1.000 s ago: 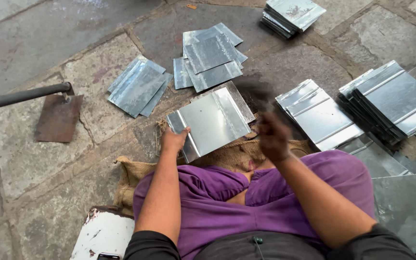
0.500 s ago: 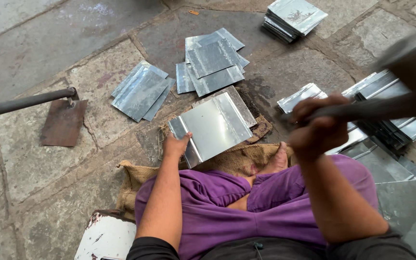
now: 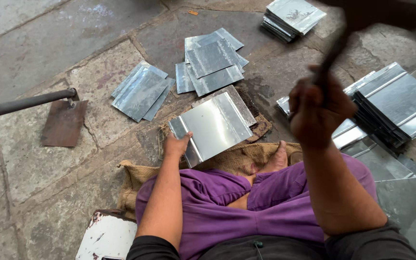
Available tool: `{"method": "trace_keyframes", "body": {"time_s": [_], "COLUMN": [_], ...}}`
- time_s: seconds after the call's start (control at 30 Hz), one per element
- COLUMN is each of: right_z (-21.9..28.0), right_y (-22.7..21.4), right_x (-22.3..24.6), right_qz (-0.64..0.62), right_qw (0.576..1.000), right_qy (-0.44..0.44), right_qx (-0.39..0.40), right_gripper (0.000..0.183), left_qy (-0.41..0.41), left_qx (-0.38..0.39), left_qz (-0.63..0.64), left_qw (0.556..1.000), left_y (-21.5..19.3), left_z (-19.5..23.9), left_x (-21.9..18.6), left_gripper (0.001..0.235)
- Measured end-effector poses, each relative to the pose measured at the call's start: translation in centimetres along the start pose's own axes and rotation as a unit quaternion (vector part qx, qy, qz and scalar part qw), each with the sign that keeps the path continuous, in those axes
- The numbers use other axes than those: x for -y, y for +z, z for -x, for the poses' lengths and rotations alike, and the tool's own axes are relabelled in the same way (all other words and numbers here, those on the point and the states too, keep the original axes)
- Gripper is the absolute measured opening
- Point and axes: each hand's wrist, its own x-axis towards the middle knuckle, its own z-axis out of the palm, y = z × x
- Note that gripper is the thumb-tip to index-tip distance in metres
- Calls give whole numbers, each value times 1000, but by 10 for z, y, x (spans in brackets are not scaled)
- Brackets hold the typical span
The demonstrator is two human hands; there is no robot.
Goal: The person sits cross-legged on a paved floor and uses a hammer to repeatedly strike a rectangular metal sheet placed on a cloth. They hold the sheet with one hand and strike it with the other, occasionally adjusting its position. Stacks of similar metal sheets are visible nearby.
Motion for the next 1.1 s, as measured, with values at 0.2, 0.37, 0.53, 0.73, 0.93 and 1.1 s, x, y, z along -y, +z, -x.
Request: {"method": "trace_keyframes", "body": {"time_s": [0.2, 0.37, 0.53, 0.73, 0.93, 1.1], "right_z": [86, 83, 30, 71, 103, 72], "right_y": [6, 16, 16, 16, 1, 9], "right_x": [-74, -72, -30, -88, -129, -86], "right_qz": [82, 348, 198, 104, 353, 249], "right_qw": [993, 801, 971, 994, 911, 949], "right_qy": [26, 430, 86, -37, 114, 170], "right_qx": [77, 228, 104, 2, 181, 96], "right_gripper": [23, 14, 16, 20, 31, 21], "left_qy": [-2, 21, 27, 0, 49, 41], "left_qx": [6, -9, -13, -3, -28, -25], "left_qz": [-1, 34, 28, 28, 35, -6], "left_qw": [1000, 999, 999, 1000, 998, 999], "left_y": [-1, 2, 9, 10, 13, 22], "left_z": [3, 2, -10, -3, -14, -20], "left_x": [-2, 0, 2, 4, 12, 23], "left_gripper": [69, 69, 65, 68, 70, 74]}}
